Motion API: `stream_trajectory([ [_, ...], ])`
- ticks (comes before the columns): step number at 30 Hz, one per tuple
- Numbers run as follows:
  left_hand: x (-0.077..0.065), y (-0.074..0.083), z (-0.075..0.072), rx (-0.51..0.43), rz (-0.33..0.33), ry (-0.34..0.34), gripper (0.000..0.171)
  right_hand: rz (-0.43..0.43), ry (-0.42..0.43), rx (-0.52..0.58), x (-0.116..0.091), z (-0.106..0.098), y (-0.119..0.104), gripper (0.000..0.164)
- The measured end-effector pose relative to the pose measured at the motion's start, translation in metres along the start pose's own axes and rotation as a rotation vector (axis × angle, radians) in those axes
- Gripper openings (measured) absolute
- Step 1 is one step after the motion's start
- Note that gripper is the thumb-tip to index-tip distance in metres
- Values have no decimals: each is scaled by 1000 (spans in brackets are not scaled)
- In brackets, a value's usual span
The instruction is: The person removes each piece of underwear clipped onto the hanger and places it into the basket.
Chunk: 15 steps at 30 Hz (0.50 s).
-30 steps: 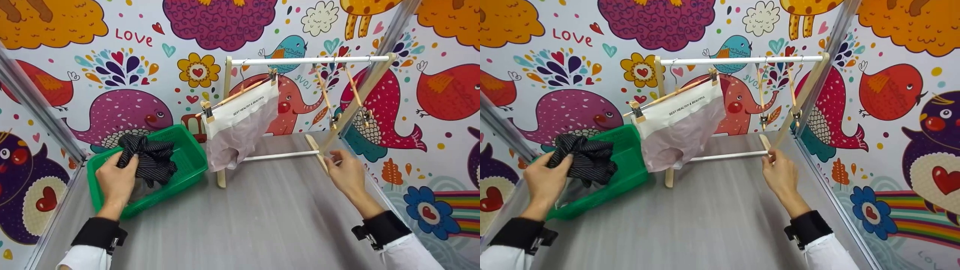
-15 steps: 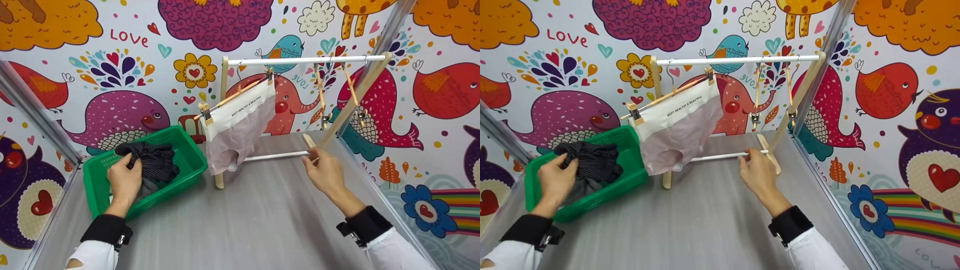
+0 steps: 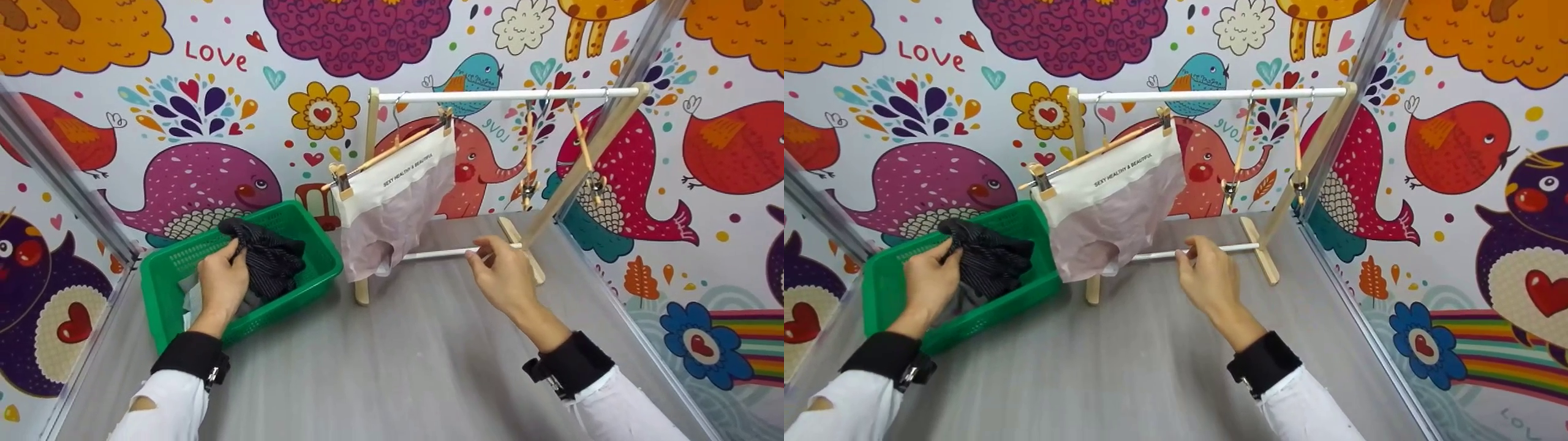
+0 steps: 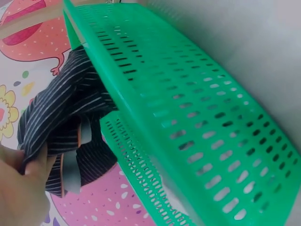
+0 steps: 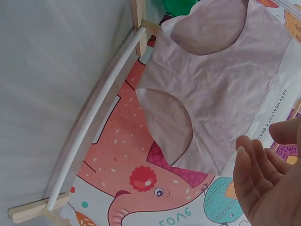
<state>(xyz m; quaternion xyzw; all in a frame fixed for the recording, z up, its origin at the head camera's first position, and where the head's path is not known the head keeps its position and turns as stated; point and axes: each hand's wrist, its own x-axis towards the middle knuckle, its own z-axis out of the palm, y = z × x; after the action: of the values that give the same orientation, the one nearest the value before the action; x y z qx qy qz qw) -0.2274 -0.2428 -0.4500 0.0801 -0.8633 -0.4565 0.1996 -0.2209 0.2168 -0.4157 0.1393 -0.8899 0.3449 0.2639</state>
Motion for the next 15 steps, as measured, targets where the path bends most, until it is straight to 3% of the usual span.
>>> stream_trajectory([
  [6, 9, -6, 1, 32, 21, -149, 45, -41, 5, 20, -1, 8, -9, 22],
  [10, 8, -8, 1, 1, 12, -236, 47, -62, 3, 35, 0, 13, -15, 20],
  [15, 2, -4, 3, -36, 9, -255, 47, -58, -10, 34, 1, 17, -23, 19],
])
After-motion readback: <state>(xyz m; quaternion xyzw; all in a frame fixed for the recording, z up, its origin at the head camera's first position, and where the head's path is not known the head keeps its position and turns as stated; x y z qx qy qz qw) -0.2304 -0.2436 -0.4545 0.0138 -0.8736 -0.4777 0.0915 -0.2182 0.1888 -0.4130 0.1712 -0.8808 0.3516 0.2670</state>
